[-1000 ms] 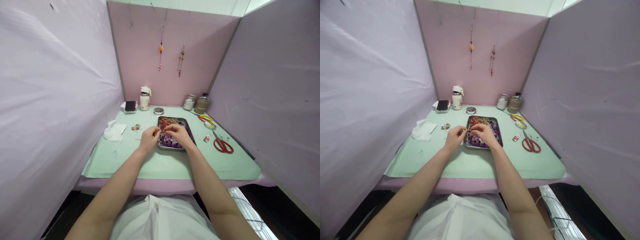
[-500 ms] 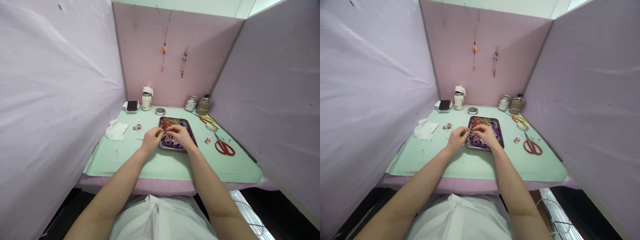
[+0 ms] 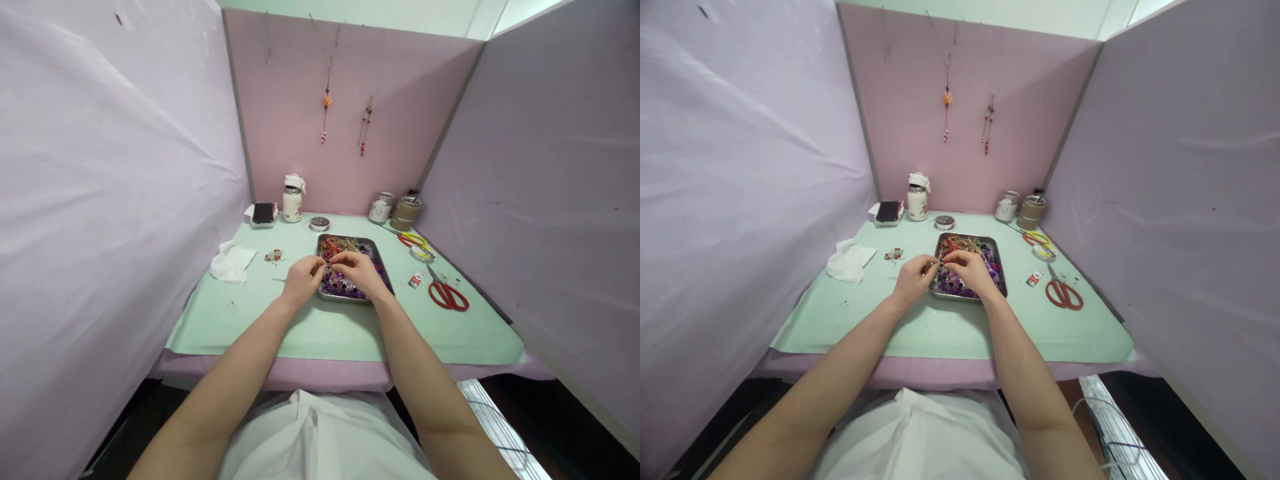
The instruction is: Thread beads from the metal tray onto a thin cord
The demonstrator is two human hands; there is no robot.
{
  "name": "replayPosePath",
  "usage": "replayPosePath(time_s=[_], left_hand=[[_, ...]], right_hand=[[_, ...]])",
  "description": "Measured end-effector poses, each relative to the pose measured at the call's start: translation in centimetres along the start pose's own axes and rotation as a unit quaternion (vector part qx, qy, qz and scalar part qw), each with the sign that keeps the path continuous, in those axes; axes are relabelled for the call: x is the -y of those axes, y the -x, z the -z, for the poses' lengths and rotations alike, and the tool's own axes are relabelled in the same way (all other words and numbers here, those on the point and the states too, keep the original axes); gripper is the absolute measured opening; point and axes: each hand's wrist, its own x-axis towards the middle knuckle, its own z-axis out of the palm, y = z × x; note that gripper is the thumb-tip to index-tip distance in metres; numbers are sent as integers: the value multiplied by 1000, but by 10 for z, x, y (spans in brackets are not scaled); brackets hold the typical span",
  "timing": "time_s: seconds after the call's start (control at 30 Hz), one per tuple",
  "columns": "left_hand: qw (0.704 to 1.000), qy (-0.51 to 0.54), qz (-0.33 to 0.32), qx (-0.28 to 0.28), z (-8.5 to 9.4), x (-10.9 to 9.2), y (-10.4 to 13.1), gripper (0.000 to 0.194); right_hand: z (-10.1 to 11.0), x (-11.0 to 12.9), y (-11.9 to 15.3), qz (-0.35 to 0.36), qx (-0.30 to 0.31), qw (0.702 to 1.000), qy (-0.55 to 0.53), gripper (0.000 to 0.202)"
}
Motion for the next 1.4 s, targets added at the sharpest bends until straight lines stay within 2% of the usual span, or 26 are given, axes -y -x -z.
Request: replayPosePath(time_s=[0.4, 0.6, 0.8, 1.1, 1.4], left_hand=[[1000, -5, 4, 6, -1, 1, 0, 13], [1000, -3, 17, 15, 0, 1, -1, 13], [1000, 2, 23, 15, -1, 0, -1, 15], [998, 49, -28, 16, 1, -1, -1, 23], [998, 65, -2, 8, 1, 1, -4, 15]], right_hand=[[-4, -8, 0, 30, 7, 998, 46, 17], [-5, -1, 3, 59, -10, 995, 76, 17], [-6, 7, 6, 75, -27, 992, 97, 26], [-5, 5, 6, 89, -30, 991, 100, 33], [-8, 7, 8, 109, -36, 987, 114, 33]])
